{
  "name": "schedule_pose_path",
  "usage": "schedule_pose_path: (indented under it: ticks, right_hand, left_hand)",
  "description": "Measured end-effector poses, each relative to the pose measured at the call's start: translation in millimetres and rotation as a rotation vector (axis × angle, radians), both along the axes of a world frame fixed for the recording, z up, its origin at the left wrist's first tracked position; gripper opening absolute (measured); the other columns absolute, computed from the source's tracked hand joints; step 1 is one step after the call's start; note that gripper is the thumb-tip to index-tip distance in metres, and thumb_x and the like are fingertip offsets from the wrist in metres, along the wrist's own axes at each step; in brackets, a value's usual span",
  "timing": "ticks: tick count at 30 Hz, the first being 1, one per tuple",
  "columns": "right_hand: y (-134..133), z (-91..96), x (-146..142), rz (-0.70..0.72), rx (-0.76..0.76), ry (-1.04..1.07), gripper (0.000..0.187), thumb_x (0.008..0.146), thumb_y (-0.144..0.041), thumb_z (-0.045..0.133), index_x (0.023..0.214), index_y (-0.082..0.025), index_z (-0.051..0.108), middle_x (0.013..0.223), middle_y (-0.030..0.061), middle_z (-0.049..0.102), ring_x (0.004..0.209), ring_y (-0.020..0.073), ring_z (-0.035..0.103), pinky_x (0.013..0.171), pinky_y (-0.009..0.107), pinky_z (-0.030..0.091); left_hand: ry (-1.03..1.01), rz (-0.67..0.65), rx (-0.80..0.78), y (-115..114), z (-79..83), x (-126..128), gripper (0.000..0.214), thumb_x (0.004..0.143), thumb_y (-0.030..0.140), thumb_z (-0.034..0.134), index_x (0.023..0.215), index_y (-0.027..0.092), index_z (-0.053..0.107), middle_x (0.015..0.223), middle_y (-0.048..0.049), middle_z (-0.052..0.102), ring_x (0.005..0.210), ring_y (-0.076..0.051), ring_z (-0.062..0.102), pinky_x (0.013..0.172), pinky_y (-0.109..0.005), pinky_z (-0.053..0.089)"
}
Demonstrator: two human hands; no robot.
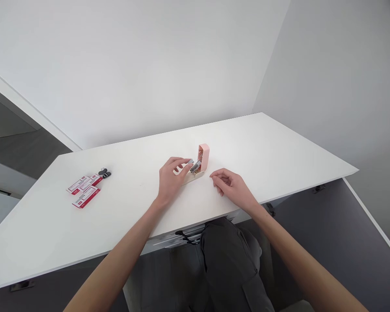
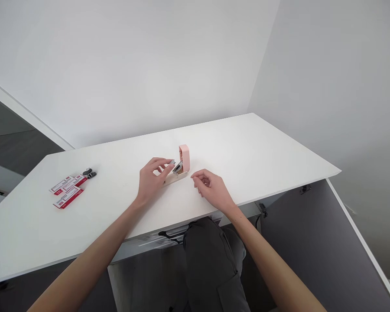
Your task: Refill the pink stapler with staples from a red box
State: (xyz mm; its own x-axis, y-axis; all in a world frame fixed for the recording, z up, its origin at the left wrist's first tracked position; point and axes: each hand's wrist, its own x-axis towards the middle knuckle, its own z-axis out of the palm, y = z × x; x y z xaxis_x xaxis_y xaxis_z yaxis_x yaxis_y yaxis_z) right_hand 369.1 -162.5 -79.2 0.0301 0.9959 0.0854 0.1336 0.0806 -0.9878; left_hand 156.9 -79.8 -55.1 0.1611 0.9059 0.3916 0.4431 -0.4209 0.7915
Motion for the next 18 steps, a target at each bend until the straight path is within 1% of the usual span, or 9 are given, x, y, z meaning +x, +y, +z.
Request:
schedule_pose_path:
  ticks: [2,4,8,10,13,18]
  right_hand:
    - [7,1.0,1,0.004,-0.010,0.031,0.029,0.095,-0.050,0.063,0.105,-0.023,0.066,0.082,-0.0004,0.064,0.061,0.0132,0.055,0.060,0.031,0.051]
    - [15,1.1,1,-0.002,-0.007,0.034,0.032,0.095,-0.048,0.063,0.114,-0.023,0.063,0.086,-0.0007,0.064,0.061,0.0128,0.057,0.059,0.030,0.052]
    - [33,-0.2,0,-0.002,0.004,0.013,0.049,0.093,-0.048,0.065,0.135,-0.026,0.053,0.100,0.0013,0.067,0.063,0.0134,0.061,0.057,0.030,0.053]
    - [40,-1.2,-1,0.009,0.001,0.002,0.056,0.093,-0.048,0.066,0.142,-0.027,0.050,0.103,0.0021,0.067,0.065,0.0144,0.062,0.055,0.030,0.053]
    - [43,-2.8,-1,0.027,0.010,-0.053,0.058,0.093,-0.049,0.067,0.145,-0.029,0.052,0.102,0.0029,0.069,0.065,0.0160,0.062,0.054,0.031,0.052]
    - [41,-3.4,-1,0.054,0.064,-0.193,0.046,0.095,-0.046,0.064,0.138,-0.028,0.061,0.098,0.0030,0.073,0.071,0.0179,0.064,0.066,0.033,0.052]
  left_hand:
    - [0.040,-0.006,0.046,0,-1.9,1,0.023,0.091,0.046,0.075,0.102,0.028,0.085,0.110,-0.0053,0.076,0.093,-0.020,0.066,0.073,-0.032,0.053]
    - [0.055,-0.017,0.059,0,-3.4,1,0.022,0.092,0.046,0.075,0.101,0.028,0.085,0.110,-0.0054,0.076,0.097,-0.021,0.067,0.081,-0.035,0.054]
    - [0.079,-0.028,0.071,-1,-5.2,2,0.020,0.092,0.045,0.076,0.099,0.029,0.085,0.110,-0.0058,0.076,0.104,-0.024,0.069,0.090,-0.040,0.055]
    - [0.088,-0.026,0.082,-2,-6.3,2,0.019,0.092,0.044,0.076,0.099,0.029,0.085,0.110,-0.0057,0.076,0.105,-0.025,0.069,0.093,-0.042,0.055]
    - [0.104,-0.034,0.082,-2,-9.1,1,0.019,0.091,0.045,0.078,0.098,0.028,0.084,0.111,-0.0057,0.076,0.107,-0.026,0.069,0.096,-0.043,0.055]
    - [0.142,-0.044,0.078,-1,-13.6,0,0.019,0.090,0.045,0.078,0.098,0.028,0.084,0.111,-0.0050,0.077,0.108,-0.026,0.068,0.096,-0.044,0.054]
